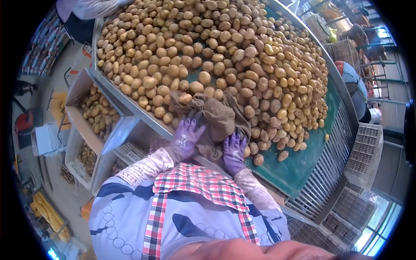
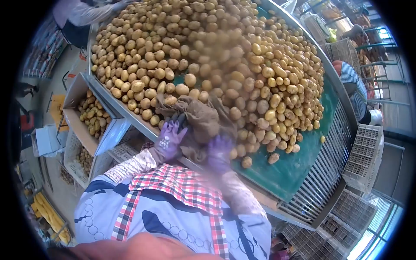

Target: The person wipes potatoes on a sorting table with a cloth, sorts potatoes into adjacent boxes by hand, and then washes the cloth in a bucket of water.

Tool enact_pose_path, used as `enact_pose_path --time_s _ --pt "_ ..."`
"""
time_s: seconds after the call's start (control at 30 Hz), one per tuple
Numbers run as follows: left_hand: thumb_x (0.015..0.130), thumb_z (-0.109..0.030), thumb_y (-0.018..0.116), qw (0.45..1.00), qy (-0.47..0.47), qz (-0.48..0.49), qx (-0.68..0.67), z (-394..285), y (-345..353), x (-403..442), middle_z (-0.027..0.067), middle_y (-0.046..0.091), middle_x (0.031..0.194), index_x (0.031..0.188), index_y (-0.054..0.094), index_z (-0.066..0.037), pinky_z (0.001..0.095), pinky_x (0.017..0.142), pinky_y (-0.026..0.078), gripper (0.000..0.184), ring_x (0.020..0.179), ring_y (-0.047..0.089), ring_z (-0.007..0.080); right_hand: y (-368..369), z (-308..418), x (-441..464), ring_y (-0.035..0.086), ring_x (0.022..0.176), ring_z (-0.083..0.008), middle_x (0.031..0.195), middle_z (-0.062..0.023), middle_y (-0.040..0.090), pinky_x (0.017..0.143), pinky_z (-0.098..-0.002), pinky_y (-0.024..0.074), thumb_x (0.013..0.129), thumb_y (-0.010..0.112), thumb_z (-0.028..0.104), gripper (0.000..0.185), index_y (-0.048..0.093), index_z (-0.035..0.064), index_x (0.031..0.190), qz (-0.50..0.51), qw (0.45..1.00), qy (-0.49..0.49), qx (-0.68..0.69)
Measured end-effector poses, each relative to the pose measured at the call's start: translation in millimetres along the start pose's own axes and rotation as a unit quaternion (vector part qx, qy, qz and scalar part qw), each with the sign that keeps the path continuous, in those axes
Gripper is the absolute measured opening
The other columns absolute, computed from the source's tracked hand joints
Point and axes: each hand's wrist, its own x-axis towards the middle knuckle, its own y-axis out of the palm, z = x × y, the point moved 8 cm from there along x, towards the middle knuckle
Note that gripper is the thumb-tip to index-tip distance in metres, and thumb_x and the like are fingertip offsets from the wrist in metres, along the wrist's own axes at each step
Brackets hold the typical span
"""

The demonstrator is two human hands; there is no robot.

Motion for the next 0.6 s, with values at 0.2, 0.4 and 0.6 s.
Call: enact_pose_path --time_s 0.2,0.4,0.6 --pt "0.083 -0.050 0.053 0.993 -0.050 -0.103 -0.038 87 -35 107 0.0203 0.021 0.151 0.143 0.032 -0.010 0.0547 0.112 0.013 0.075 0.139 0.021 0.0389 -60 33 174 0.040 0.123 -0.0473 0.132 -0.0280 0.044 0.102 -0.0632 0.0236 0.087 0.047 0.019 0.038 0.049 -0.0008 0.120 -0.062 0.997 0.023 -0.048" --pt "0.090 -0.038 0.047 0.979 -0.169 -0.083 0.076 227 -102 226 0.0113 0.027 0.150 0.144 0.031 -0.021 0.0556 0.111 0.016 0.059 0.139 0.024 0.0327 -77 33 354 0.042 0.124 -0.0428 0.134 -0.0249 0.043 0.102 -0.0602 0.0279 0.087 0.043 0.015 0.046 0.042 0.0026 0.131 -0.263 0.962 0.041 -0.057" --pt "0.071 -0.047 0.068 0.967 -0.239 -0.075 -0.042 290 -177 262 0.0204 0.016 0.153 0.147 0.024 -0.023 0.0515 0.112 0.015 0.091 0.142 0.012 0.0383 -137 25 490 0.027 0.137 -0.0358 0.144 -0.0174 0.037 0.111 -0.0538 0.0175 0.084 0.051 0.022 0.051 0.043 0.0167 0.135 -0.089 0.994 0.057 -0.041"
